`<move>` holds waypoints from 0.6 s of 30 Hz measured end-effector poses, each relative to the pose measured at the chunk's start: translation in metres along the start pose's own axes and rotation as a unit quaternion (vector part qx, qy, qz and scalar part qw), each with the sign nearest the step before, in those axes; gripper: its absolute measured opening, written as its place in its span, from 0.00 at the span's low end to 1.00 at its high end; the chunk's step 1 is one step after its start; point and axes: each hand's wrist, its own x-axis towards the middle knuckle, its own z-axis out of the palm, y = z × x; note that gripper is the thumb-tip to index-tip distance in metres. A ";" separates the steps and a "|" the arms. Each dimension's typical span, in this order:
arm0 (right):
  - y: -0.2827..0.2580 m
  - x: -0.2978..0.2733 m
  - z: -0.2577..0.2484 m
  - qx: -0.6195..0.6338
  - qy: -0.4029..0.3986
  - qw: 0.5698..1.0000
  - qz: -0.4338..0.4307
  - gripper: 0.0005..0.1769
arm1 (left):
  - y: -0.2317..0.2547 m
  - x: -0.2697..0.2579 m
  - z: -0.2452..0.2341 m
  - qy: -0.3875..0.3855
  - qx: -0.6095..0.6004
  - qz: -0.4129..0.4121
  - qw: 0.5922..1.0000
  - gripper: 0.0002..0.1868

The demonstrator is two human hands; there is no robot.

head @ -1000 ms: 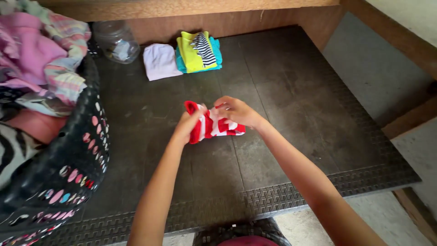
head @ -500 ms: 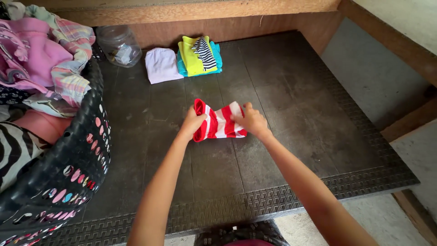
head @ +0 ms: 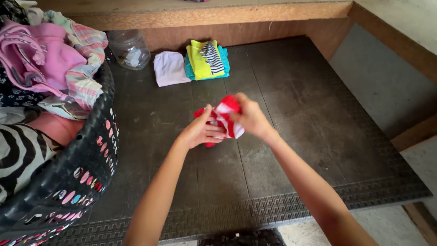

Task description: The person folds several pieces of clothing on a dark wooden table. They pick up a pink cloth, a yellow and striped cloth, a teal dress, a red and white striped cloth, and a black and white patterned cloth, folding each one neatly and stacking them on the table.

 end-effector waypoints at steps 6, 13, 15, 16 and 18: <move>-0.084 -0.030 0.012 -0.293 -0.086 0.858 -0.412 0.28 | -0.018 0.027 -0.013 -0.116 -0.119 0.177 0.970 0.29; -0.040 -0.014 0.021 -0.088 0.015 0.959 -0.269 0.21 | -0.029 0.058 -0.075 0.032 -0.188 0.198 0.961 0.24; -0.017 0.009 0.044 0.003 0.103 0.993 -0.066 0.16 | -0.022 0.065 -0.086 0.079 -0.213 0.182 0.957 0.24; -0.006 0.025 0.049 0.106 0.038 0.990 0.083 0.22 | -0.017 0.067 -0.093 0.104 -0.225 0.175 0.953 0.25; 0.013 0.070 0.054 0.293 -0.099 0.878 0.366 0.34 | -0.006 0.076 -0.099 0.116 -0.203 0.207 0.950 0.24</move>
